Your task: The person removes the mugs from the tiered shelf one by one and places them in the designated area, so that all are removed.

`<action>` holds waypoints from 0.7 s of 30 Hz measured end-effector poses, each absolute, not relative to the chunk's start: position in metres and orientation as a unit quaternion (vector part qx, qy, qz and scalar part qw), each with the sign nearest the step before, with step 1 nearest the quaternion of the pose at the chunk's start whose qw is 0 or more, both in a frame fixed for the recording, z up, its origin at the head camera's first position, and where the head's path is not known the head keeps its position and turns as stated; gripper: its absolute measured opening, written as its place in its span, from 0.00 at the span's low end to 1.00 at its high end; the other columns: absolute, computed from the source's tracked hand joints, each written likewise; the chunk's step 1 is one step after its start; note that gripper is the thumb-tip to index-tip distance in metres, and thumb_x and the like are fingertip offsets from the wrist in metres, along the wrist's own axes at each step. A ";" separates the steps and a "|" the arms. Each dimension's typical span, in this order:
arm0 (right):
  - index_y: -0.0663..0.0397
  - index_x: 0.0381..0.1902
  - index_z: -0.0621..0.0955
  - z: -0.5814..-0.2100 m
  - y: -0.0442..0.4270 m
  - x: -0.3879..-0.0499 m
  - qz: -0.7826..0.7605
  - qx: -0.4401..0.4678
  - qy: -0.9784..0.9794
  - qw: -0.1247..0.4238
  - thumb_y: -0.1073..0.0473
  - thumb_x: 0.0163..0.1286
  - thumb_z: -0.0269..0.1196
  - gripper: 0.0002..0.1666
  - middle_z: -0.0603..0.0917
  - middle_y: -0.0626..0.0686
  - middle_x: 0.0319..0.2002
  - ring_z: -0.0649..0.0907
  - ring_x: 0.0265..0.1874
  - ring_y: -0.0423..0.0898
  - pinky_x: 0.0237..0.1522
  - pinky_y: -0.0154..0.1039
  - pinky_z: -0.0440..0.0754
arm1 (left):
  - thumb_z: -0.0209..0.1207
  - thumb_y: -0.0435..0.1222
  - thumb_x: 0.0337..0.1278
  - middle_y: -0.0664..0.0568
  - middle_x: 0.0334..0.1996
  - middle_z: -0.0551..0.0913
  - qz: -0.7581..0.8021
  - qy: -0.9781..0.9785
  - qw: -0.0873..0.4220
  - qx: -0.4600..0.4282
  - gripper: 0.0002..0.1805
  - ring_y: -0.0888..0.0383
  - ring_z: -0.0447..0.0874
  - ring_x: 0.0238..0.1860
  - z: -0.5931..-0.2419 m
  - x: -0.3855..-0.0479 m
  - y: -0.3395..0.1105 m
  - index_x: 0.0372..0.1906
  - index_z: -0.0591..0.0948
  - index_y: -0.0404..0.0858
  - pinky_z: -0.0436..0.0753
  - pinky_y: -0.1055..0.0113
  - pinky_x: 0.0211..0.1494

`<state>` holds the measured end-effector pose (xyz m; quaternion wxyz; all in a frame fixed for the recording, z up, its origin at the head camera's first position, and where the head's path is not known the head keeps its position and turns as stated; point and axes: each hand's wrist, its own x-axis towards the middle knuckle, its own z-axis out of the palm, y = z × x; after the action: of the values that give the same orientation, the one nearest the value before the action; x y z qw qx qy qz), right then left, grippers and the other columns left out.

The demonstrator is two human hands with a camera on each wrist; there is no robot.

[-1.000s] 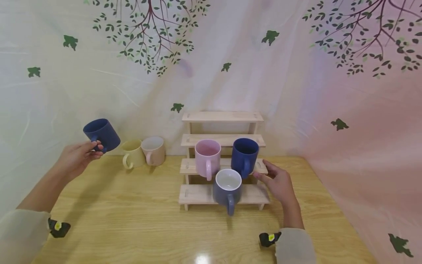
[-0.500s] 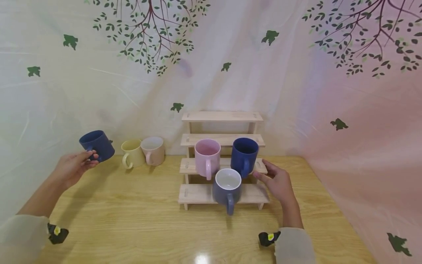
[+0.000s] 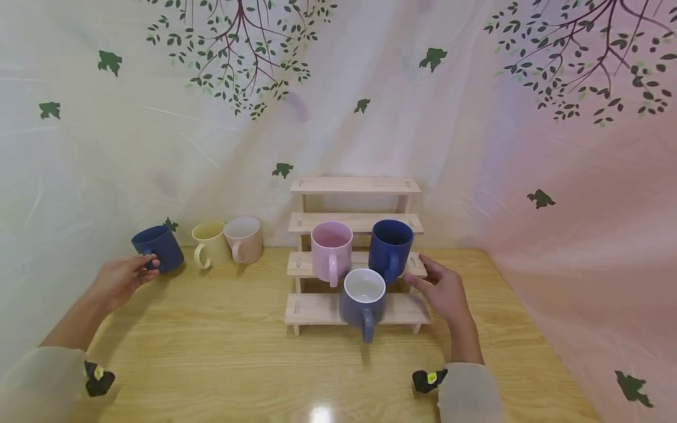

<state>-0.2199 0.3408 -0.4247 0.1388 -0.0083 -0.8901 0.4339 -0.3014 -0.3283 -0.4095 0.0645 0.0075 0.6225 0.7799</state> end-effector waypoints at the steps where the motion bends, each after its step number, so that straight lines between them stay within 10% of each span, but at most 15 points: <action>1: 0.56 0.74 0.71 -0.425 0.341 -0.220 0.434 -0.008 -0.890 0.139 0.40 0.67 0.70 0.45 0.77 0.65 0.67 0.84 0.53 0.60 0.43 0.24 0.80 | 0.50 0.32 0.79 0.53 0.33 0.87 0.779 0.624 0.066 0.006 0.17 0.61 0.88 0.31 -0.411 -0.302 -0.328 0.35 0.87 0.41 0.87 0.70 0.40; 21: 0.55 0.74 0.71 -0.427 0.341 -0.221 0.442 -0.010 -0.886 0.136 0.39 0.66 0.70 0.46 0.79 0.64 0.64 0.85 0.51 0.59 0.42 0.23 0.80 | 0.50 0.33 0.78 0.56 0.29 0.84 0.716 0.696 0.054 -0.023 0.11 0.62 0.86 0.27 -0.426 -0.319 -0.311 0.40 0.81 0.35 0.87 0.71 0.35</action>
<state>-0.2211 0.3411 -0.4267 0.1362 -0.0097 -0.8865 0.4421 -0.3193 -0.3113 -0.4258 0.0539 -0.0232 0.6957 0.7159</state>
